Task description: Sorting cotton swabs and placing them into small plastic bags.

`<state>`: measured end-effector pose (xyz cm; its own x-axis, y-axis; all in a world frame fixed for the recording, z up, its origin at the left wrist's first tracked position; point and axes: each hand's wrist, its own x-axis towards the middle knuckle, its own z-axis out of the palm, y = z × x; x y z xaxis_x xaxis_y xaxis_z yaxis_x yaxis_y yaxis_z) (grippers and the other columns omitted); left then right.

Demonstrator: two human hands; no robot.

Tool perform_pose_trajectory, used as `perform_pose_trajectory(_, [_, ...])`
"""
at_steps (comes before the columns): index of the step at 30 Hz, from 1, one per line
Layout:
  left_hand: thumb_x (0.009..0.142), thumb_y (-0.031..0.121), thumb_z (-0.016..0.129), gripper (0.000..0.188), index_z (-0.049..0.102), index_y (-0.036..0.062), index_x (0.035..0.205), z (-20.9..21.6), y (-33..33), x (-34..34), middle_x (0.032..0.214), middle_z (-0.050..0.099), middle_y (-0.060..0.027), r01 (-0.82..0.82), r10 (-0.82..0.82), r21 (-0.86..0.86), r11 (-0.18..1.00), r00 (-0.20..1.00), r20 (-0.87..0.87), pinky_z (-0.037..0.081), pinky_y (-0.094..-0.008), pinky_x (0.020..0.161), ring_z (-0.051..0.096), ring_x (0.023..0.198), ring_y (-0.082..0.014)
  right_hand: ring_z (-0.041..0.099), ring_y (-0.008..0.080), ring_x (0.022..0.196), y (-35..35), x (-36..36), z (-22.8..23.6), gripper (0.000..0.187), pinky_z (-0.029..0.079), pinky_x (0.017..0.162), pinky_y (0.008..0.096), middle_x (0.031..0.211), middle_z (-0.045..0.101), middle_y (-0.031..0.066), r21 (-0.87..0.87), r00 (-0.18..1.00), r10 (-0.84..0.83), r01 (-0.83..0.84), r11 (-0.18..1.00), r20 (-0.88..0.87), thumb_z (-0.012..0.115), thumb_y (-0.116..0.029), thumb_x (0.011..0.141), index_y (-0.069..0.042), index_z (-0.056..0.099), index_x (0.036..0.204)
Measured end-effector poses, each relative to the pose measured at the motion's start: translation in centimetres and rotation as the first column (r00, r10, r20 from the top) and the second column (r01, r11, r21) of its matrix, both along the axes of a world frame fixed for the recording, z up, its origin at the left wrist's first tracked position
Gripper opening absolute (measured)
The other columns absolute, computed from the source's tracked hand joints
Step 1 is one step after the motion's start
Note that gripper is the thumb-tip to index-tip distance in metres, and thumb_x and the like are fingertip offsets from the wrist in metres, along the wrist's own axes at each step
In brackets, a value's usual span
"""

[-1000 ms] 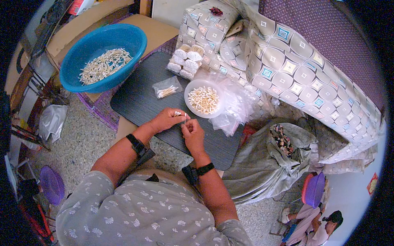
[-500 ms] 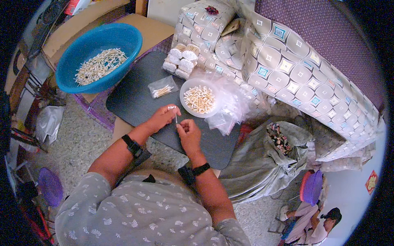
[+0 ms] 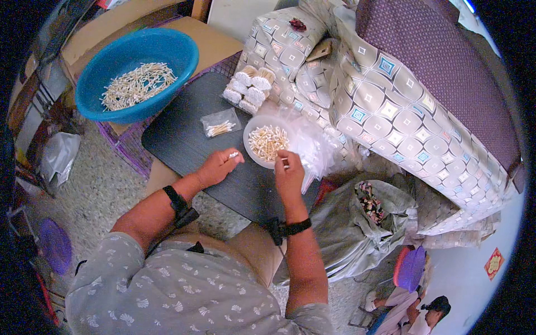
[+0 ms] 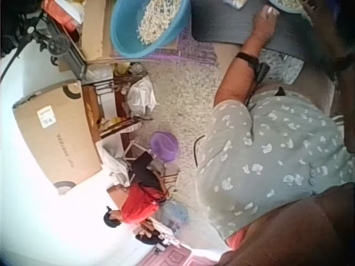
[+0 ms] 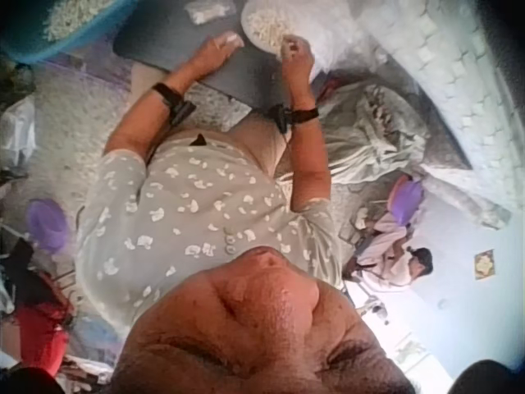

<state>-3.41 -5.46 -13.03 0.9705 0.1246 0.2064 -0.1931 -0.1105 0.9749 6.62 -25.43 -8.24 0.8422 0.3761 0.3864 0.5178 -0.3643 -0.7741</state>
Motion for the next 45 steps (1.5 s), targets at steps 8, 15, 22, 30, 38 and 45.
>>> perform_pose_trajectory(8, [0.096,0.022,0.05,0.021,0.061,0.0044,0.094,-1.0,-0.4,0.4,0.08,0.061,-0.0066,-0.007,-0.003,0.096,0.995,0.994,0.107,0.046,-0.0296,0.071,0.056,0.075,-0.0138,0.06,0.031,0.077,1.7,6.9,2.2,0.014,0.049,0.07,0.041,0.087,0.058,0.0131,-0.491,0.946,0.106,0.062,0.869,0.308,0.064,-0.015,0.079,-0.01,0.067,0.091])
perform_pose_trajectory(15, [0.096,0.023,0.051,0.022,0.062,0.0043,0.093,-0.7,-0.3,0.0,0.078,0.06,-0.0054,-0.011,0.006,0.079,0.997,0.998,0.065,0.045,-0.0294,0.069,0.055,0.074,-0.0126,0.06,0.0322,0.08,3.3,8.0,1.8,0.012,0.049,0.069,0.042,0.086,0.059,0.0135,-0.673,0.964,0.112,0.084,0.735,0.243,0.064,-0.02,0.08,-0.013,0.068,0.088])
perform_pose_trajectory(22, [0.097,0.025,0.048,0.024,0.062,0.0054,0.093,-1.3,-0.5,0.3,0.072,0.056,-0.0023,-0.033,0.024,0.09,0.995,0.994,0.104,0.044,-0.0279,0.063,0.051,0.068,-0.01,0.062,0.0274,0.074,2.1,6.7,3.8,0.011,0.05,0.068,0.0378,0.084,0.061,0.013,-0.383,0.967,0.1,-0.002,0.924,0.236,0.062,-0.016,0.083,-0.006,0.065,0.086])
perform_pose_trajectory(30, [0.097,0.025,0.047,0.024,0.062,0.0066,0.096,-0.9,0.1,0.3,0.068,0.053,0.0018,-0.026,0.018,-0.115,0.993,0.997,-0.071,0.04,-0.0245,0.058,0.048,0.064,-0.0071,0.065,0.0139,0.073,2.8,-4.8,2.8,0.013,0.053,0.056,0.0251,0.088,0.063,0.0092,0.147,0.818,0.306,-0.268,0.952,-0.488,0.045,-0.015,0.098,-0.004,0.05,0.101])
perform_pose_trajectory(38, [0.093,0.02,0.055,0.02,0.065,0.0036,0.096,-0.4,-0.2,0.1,0.083,0.066,-0.0017,-0.022,0.024,-0.032,0.999,0.999,0.042,0.047,-0.0276,0.07,0.057,0.077,-0.0084,0.062,0.0103,0.067,2.9,-7.1,-3.9,0.011,0.051,0.057,0.0243,0.086,0.063,0.0064,0.088,0.857,0.245,-0.23,0.969,-0.454,0.05,-0.013,0.096,-0.004,0.053,0.1])
perform_pose_trajectory(45, [0.09,0.02,0.059,0.02,0.066,0.0018,0.094,-1.0,-0.3,0.5,0.085,0.067,-0.0031,0.077,-0.078,-0.021,0.997,0.995,-0.055,0.049,-0.0279,0.074,0.059,0.081,-0.0088,0.061,0.0133,0.066,2.9,-6.6,-6.3,0.009,0.048,0.057,0.0287,0.076,0.062,0.0074,0.0,0.956,0.16,-0.165,0.986,-0.247,0.059,-0.012,0.09,-0.004,0.058,0.093])
